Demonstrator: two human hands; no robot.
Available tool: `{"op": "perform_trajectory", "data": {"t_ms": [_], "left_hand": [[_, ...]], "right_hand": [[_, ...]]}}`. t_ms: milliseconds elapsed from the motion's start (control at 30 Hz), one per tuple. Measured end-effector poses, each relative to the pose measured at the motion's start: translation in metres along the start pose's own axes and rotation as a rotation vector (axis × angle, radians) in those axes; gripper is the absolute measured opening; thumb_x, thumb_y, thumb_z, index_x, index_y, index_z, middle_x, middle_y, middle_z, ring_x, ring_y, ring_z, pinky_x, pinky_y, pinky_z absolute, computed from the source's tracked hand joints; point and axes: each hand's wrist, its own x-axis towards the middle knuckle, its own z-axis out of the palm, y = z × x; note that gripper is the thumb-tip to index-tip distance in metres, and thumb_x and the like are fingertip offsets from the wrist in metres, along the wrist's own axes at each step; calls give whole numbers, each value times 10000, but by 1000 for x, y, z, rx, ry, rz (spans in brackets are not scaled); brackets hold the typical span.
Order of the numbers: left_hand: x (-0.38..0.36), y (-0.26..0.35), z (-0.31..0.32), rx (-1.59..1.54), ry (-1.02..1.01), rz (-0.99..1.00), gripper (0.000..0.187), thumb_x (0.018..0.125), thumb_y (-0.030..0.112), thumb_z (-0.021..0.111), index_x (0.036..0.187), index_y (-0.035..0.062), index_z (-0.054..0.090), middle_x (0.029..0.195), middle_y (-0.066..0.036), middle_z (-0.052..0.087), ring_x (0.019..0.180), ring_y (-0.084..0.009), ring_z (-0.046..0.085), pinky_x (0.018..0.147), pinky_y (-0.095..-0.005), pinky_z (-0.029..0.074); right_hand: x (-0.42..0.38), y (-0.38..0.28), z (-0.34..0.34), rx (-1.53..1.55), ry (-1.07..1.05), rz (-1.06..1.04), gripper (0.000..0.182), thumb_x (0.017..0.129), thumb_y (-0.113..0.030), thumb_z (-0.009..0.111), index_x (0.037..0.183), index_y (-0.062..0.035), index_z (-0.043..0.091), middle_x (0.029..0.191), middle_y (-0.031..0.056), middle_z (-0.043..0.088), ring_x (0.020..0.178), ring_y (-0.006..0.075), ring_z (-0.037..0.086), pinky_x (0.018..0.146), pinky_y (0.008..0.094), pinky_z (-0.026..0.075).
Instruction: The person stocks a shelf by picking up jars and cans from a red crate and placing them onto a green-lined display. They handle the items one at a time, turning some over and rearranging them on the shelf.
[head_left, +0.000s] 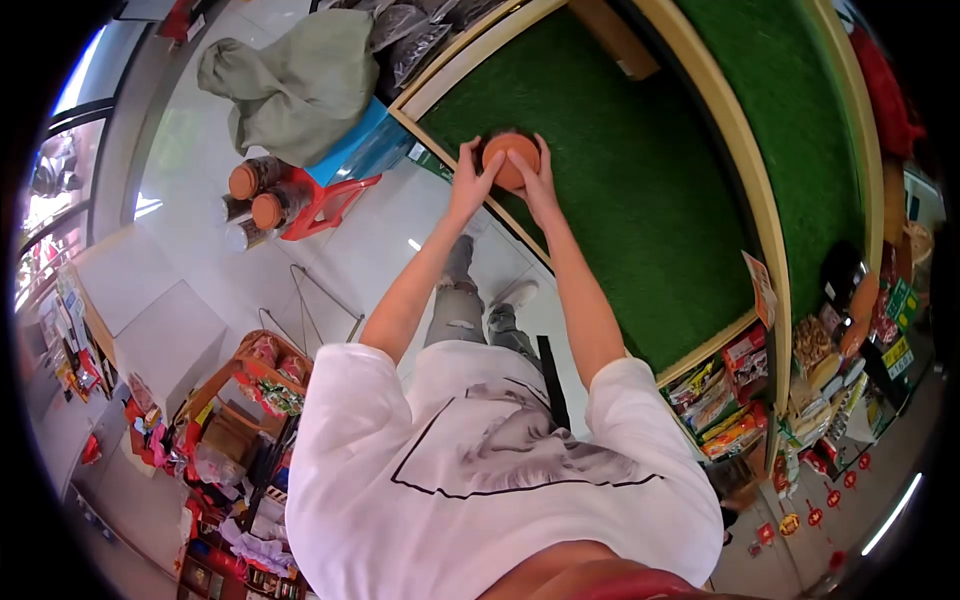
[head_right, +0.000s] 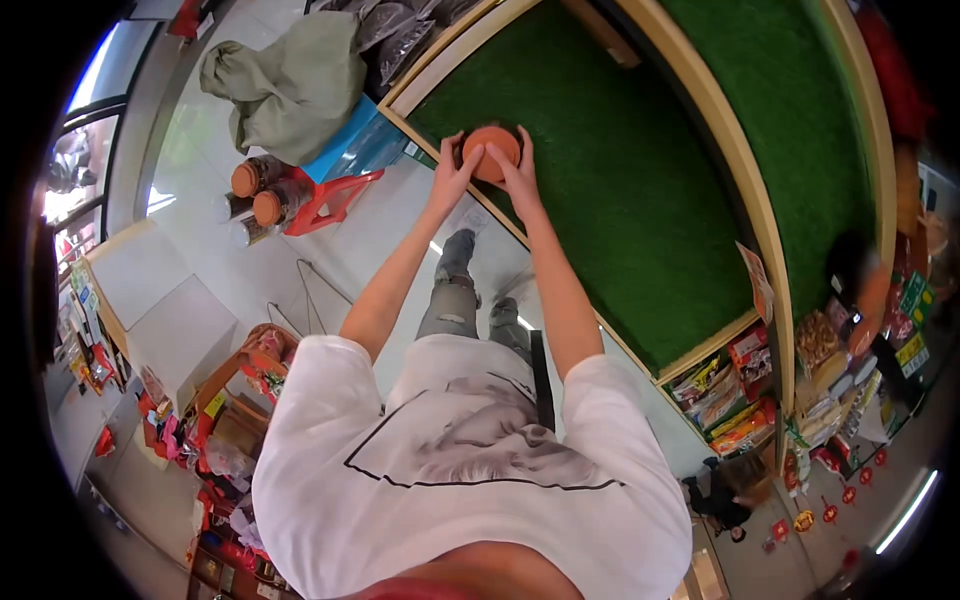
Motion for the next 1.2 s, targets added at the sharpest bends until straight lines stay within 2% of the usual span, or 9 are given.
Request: {"op": "perform_trajectory", "data": {"t_ms": [333, 500, 633, 700, 733, 800, 900, 1000, 1200], "left_hand": [[47, -34, -62, 26, -6, -93, 683, 960, 296, 696, 1424, -83, 368, 1287, -236, 597, 1159, -261, 618, 955, -330, 503], [46, -41, -69, 239, -80, -63, 723, 997, 458, 589, 1445, -74, 389, 1432, -263, 480, 1364, -336, 447, 1148, -406, 327], [57, -48, -71, 315, -169, 2, 770, 998, 473, 576, 1452, -111, 363, 1463, -298, 441, 1358, -385, 438, 1159, -438, 312], [68, -53, -71, 754, -106, 109, 798, 984, 425, 593, 1458, -149, 306, 1458, -338, 409, 1347, -451, 414, 1164, -464, 300], [62, -57, -62, 951, 76, 386, 808, 959, 367, 610, 1468, -157, 266, 1467, -349, 381, 1344, -478, 394, 1160, -465, 303], [41, 9, -16, 795, 160, 591, 739, 934, 245, 617, 1490, -106, 281, 1464, -310, 397, 1346, -440, 396, 1147, -461, 311], [-1, 93, 64, 525, -66, 470, 614, 926, 100, 608, 1461, -64, 356, 1448, -259, 419, 1326, -382, 424, 1121, -448, 336], [-70, 191, 159, 346, -235, 824, 529, 929, 29, 595, 1416, -68, 413, 1428, -232, 448, 1318, -347, 441, 1099, -427, 363], [-132, 312, 311, 110, -614, 1070, 430, 1014, 109, 540, 1410, -25, 438, 1425, -189, 466, 1322, -298, 467, 1103, -427, 386]], "right_hand": [[33, 26, 20, 74, -71, 40, 884, 927, -258, 733, 1591, -64, 184, 1531, 177, 399, 1181, 290, 623, 913, 372, 580], [-23, 89, -51, 210, -43, 87, 729, 944, -211, 704, 1534, -13, 322, 1217, 135, 652, 995, 218, 676, 852, 349, 573], [-124, 94, -110, -473, 208, -87, 558, 932, -261, 679, 1412, -21, 529, 1197, 142, 705, 1027, 232, 687, 875, 319, 545], [-171, 97, -139, -367, 316, -26, 549, 931, -296, 683, 1395, -35, 552, 1149, 129, 721, 997, 236, 697, 854, 322, 550], [-190, 104, -154, -270, 367, -17, 554, 928, -305, 687, 1396, -40, 553, 1123, 122, 727, 976, 228, 702, 834, 327, 555], [-240, 99, -180, 19, 544, 18, 575, 930, -328, 682, 1407, -43, 534, 1113, 105, 724, 936, 196, 703, 787, 333, 560], [-293, 120, -225, 397, 796, -118, 567, 956, -334, 631, 1425, -49, 491, 1154, 95, 705, 903, 171, 699, 768, 320, 563], [-318, 103, -259, 506, 1004, -291, 489, 966, -279, 603, 1372, -13, 536, 1128, 110, 705, 882, 154, 681, 760, 281, 550], [-335, -88, -310, 457, 723, -877, 401, 1032, -158, 544, 1402, -11, 499, 1209, 127, 662, 955, 197, 687, 839, 311, 559]]}}
